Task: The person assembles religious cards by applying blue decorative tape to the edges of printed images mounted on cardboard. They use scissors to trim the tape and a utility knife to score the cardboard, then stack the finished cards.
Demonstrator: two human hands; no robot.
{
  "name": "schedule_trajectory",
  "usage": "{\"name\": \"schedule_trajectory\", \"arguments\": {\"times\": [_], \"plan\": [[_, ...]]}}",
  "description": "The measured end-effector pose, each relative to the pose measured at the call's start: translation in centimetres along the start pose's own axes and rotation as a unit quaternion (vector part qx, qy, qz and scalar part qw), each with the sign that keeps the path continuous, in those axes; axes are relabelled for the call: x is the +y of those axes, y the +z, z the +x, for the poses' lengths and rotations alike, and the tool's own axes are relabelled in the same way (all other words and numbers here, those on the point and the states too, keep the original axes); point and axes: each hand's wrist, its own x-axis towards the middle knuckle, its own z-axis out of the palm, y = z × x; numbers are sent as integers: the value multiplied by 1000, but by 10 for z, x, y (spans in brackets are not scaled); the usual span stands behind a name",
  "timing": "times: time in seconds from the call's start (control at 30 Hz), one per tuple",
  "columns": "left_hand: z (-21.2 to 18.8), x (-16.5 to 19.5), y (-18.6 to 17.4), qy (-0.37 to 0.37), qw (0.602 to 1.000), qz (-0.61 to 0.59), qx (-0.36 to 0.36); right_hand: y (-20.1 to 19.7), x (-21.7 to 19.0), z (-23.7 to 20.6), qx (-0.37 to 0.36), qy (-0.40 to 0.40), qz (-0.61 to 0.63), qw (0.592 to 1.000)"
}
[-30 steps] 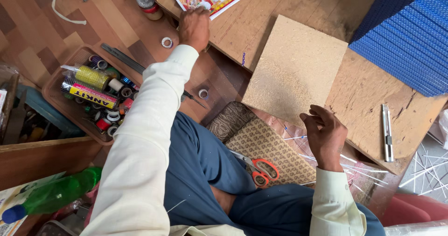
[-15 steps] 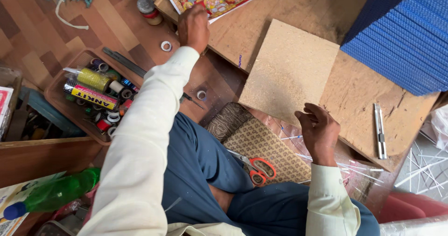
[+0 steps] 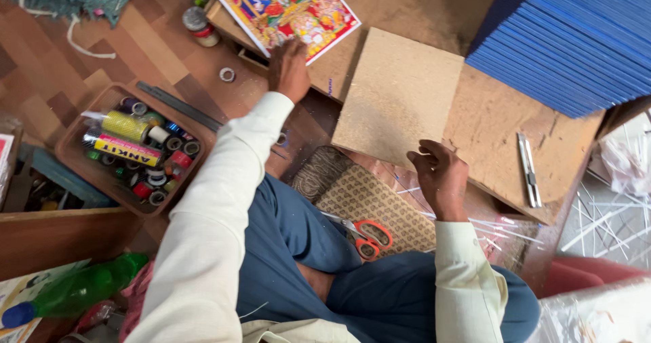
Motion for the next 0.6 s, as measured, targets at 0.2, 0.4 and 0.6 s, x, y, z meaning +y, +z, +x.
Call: {"name": "schedule_trajectory", "arguments": {"times": [0.2, 0.4, 0.6], "plan": [[5, -13, -11, 96, 988, 114, -47, -3, 2, 0, 10, -19, 17, 1000], [-1, -22, -17, 0, 997, 25, -69, -6, 6, 0, 23, -41, 12, 999], [-19, 19, -28, 41, 990, -41, 131, -4, 2, 1, 18, -37, 13, 999]]}}
